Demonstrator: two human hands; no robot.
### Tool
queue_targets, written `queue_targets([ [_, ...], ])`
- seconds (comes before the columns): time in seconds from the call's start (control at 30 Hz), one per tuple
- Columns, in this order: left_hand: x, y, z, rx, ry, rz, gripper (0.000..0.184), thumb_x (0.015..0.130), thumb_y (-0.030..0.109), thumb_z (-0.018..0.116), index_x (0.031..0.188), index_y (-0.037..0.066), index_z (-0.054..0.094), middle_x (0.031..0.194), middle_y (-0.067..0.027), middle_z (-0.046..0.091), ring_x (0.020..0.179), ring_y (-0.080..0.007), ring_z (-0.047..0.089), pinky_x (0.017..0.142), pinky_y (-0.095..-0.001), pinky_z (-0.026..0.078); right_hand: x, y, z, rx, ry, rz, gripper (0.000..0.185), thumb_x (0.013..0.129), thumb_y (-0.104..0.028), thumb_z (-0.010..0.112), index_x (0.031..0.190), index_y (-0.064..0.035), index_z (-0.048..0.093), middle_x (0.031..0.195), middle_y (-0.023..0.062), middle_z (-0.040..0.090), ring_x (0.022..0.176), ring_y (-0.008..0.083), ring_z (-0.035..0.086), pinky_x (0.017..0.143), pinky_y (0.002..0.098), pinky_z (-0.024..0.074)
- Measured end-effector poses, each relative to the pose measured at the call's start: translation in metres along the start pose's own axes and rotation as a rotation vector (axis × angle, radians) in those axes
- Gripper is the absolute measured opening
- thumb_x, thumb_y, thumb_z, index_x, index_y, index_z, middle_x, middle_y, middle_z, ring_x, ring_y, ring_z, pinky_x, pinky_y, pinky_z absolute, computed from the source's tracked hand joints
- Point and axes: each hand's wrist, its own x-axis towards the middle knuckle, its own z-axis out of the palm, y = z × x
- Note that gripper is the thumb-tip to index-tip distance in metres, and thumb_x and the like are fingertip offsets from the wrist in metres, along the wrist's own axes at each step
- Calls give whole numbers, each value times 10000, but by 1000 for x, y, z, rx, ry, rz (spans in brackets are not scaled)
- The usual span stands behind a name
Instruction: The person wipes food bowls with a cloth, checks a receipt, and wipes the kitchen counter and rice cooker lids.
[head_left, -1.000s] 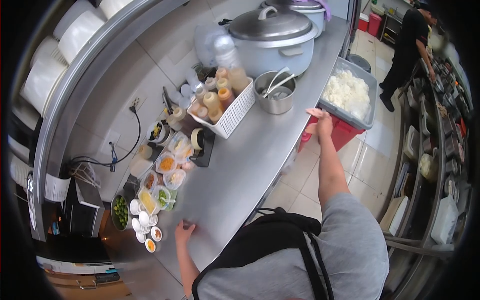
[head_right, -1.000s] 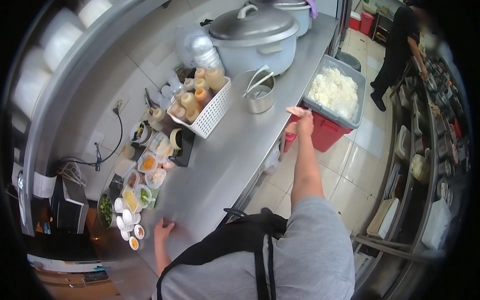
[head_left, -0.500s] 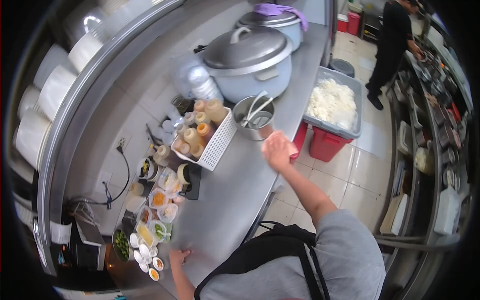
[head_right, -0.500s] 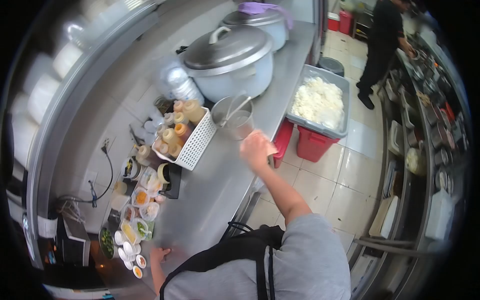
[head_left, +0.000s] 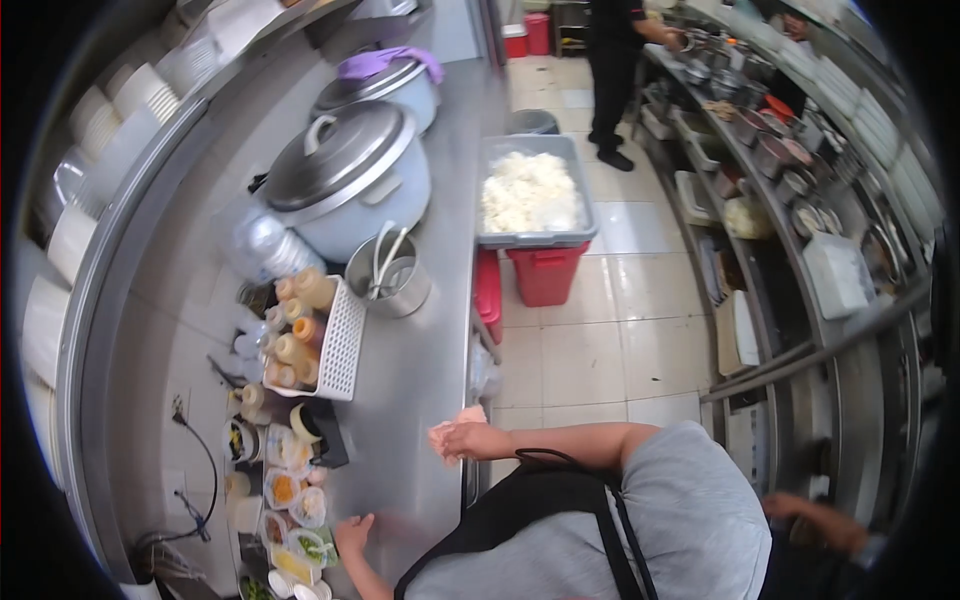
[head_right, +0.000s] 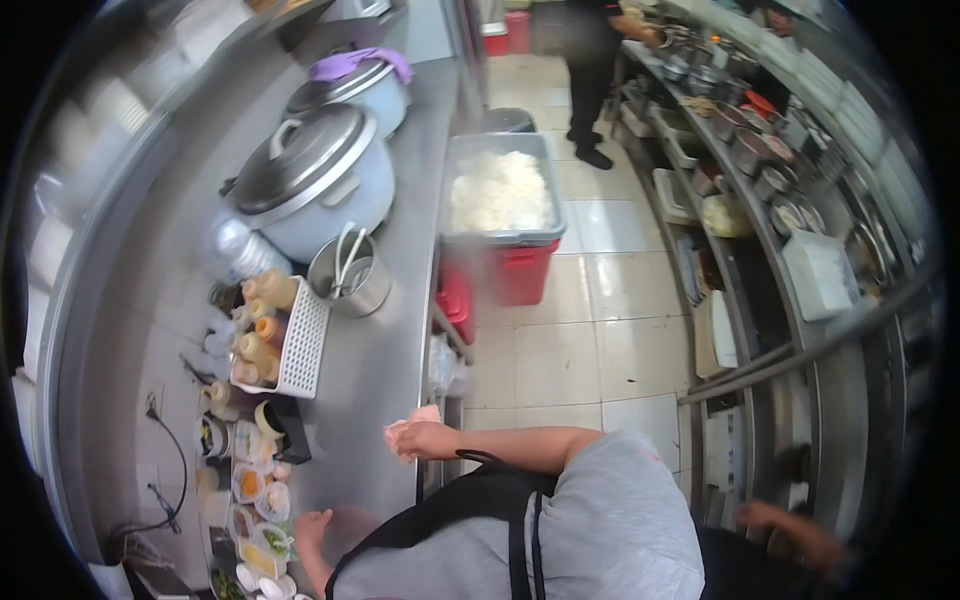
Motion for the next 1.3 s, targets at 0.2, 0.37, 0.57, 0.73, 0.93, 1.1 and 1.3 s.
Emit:
queue_targets([
  [0.2,-5,148,-35,-76,76,340,546,701,407,671,1077,17,603,979,-202,625,927,-314,602,803,-377,460,-43,-11,-127,952,551,1061,333,857,-378,542,949,-63,600,776,48,610,782,133,593,732,277,466],
  [0.37,2,203,-21,-147,-25,513,528,699,380,677,1080,21,603,994,-207,620,929,-324,601,816,-384,459,-139,18,-148,-3,312,1012,323,838,-338,560,992,-58,604,793,46,630,750,129,598,693,264,478],
  [0.57,19,289,-11,-116,-88,610,531,687,360,699,1081,19,601,1018,-224,605,969,-338,583,826,-391,455,-176,17,-218,271,599,1142,234,806,-210,594,996,-74,598,877,120,639,795,225,608,725,309,465],
  [0.73,35,356,-9,-127,14,715,526,695,361,696,1076,11,601,1017,-228,603,915,-351,592,806,-396,461,-204,68,-258,-78,536,1292,221,820,-217,598,906,-14,587,846,90,625,787,164,585,709,295,463],
  [0.93,33,407,-23,-64,-13,674,544,699,378,695,1094,18,593,1031,-207,604,886,-347,594,794,-401,463,-175,104,-333,306,771,1135,322,856,-261,553,1069,-22,579,938,84,639,877,217,607,778,316,469],
  [1.1,52,411,-34,-115,-14,568,548,707,384,687,1108,23,585,1069,-208,588,959,-349,569,846,-406,439,-110,137,-413,1223,1127,442,484,922,-405,401,1219,-24,427,1150,111,524,1022,185,534,881,326,450],
  [1.3,85,412,-70,-325,97,542,508,738,359,664,1122,39,578,1096,-206,576,1050,-360,523,903,-402,407,20,195,-418,1409,891,309,567,894,-429,458,1267,-11,372,1165,118,508,1053,197,519,901,317,431],
])
